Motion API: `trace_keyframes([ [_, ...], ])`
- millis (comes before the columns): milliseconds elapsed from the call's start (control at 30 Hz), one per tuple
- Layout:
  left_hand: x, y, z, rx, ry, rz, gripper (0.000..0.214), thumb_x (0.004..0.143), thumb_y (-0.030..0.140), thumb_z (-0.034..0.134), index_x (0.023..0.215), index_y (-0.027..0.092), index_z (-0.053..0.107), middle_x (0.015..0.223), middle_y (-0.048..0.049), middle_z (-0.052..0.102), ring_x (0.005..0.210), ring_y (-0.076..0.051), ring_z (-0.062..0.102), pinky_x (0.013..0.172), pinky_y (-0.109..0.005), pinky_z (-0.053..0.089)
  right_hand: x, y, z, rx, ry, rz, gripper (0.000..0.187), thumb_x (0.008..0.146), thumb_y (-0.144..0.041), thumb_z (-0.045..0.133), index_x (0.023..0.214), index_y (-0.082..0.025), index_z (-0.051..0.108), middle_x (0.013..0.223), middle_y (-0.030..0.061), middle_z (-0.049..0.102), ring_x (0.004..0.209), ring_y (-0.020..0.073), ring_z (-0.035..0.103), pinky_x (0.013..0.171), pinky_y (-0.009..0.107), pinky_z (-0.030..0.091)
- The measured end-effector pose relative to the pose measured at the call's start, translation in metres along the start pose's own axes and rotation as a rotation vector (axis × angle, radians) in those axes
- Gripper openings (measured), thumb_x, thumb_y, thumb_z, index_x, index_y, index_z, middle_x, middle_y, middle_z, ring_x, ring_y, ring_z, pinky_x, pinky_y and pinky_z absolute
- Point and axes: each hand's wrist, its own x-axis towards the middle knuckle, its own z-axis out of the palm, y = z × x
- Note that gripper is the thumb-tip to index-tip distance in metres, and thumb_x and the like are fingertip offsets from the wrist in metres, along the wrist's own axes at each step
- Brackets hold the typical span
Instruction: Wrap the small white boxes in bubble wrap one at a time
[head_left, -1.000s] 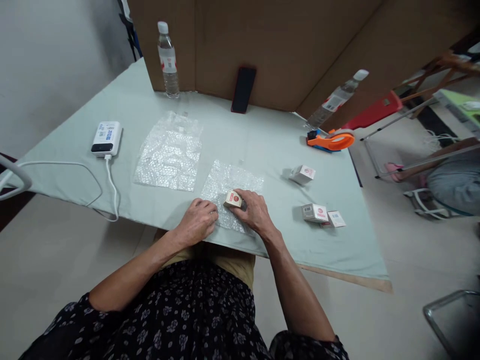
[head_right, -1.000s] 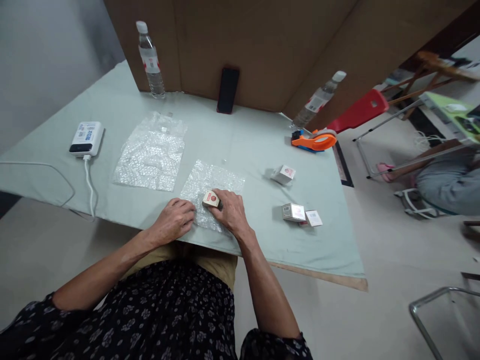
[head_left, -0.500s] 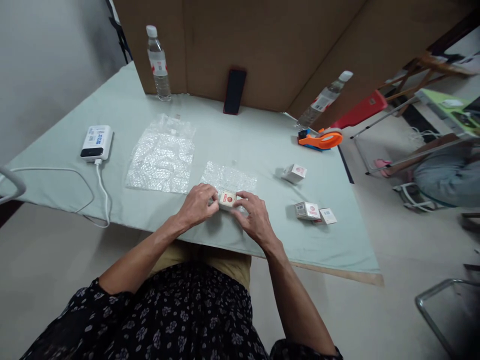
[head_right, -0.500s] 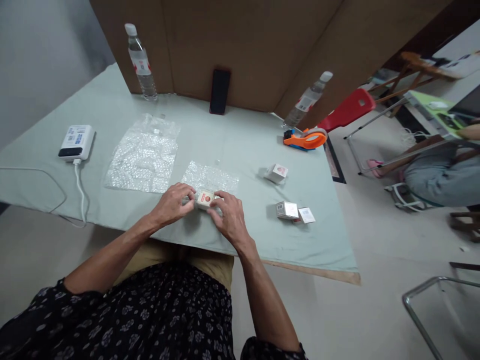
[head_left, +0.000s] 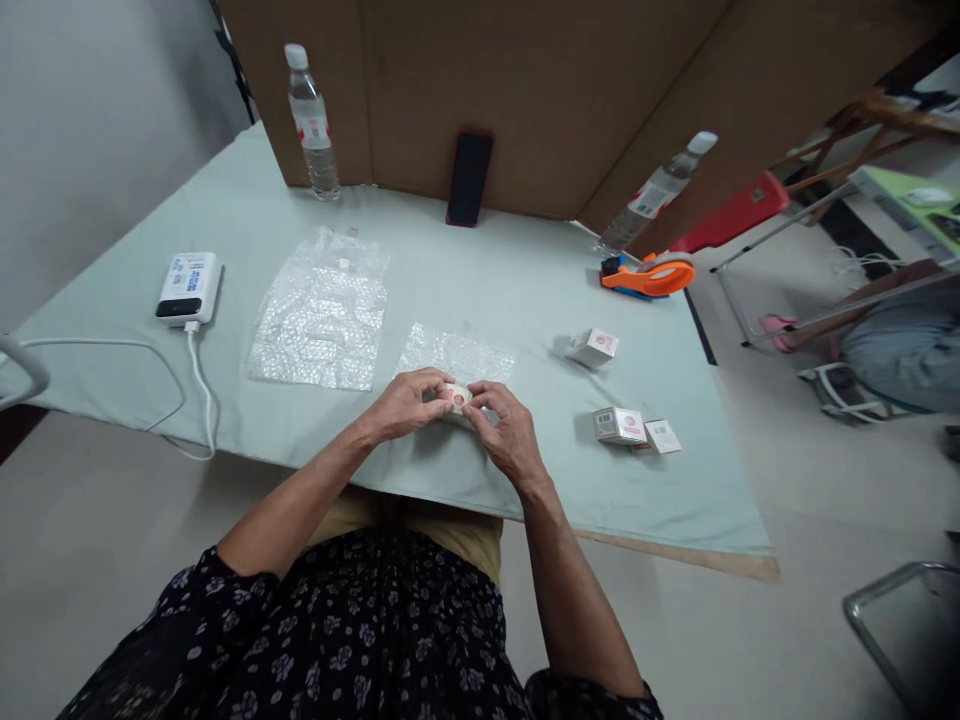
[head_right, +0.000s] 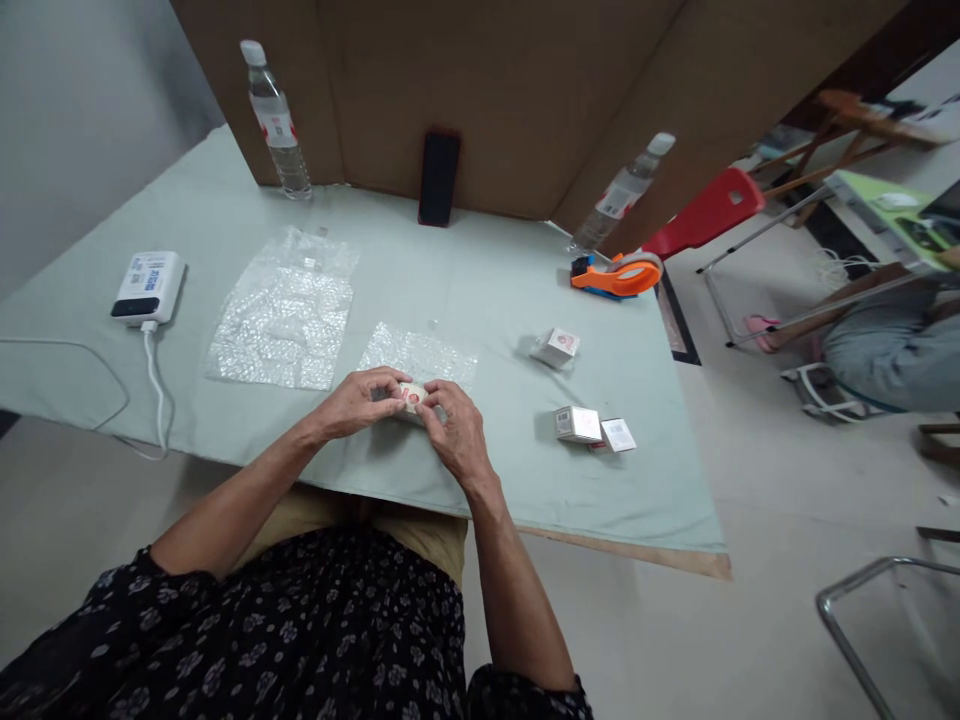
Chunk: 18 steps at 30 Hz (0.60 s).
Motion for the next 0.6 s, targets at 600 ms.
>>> trace_keyframes([
  [600, -0.021, 0.001, 0.005, -0.014, 0.019, -0.002, 0.017, 0.084, 0.025, 0.06, 0.069, 0.018, 0.06, 0.105, -0.0059, 0.071, 0.102, -0.019, 0.065, 0.09, -0.035, 0.049, -0.011, -0.008, 0.0, 0.076, -0.022, -0.001, 0.018, 0.092, -0.034, 0.059, 0.078, -0.024, 0.062, 0.104, 0.0068, 0.068, 0.099, 0.0213, 0.066, 0.09, 0.039, 0.052],
])
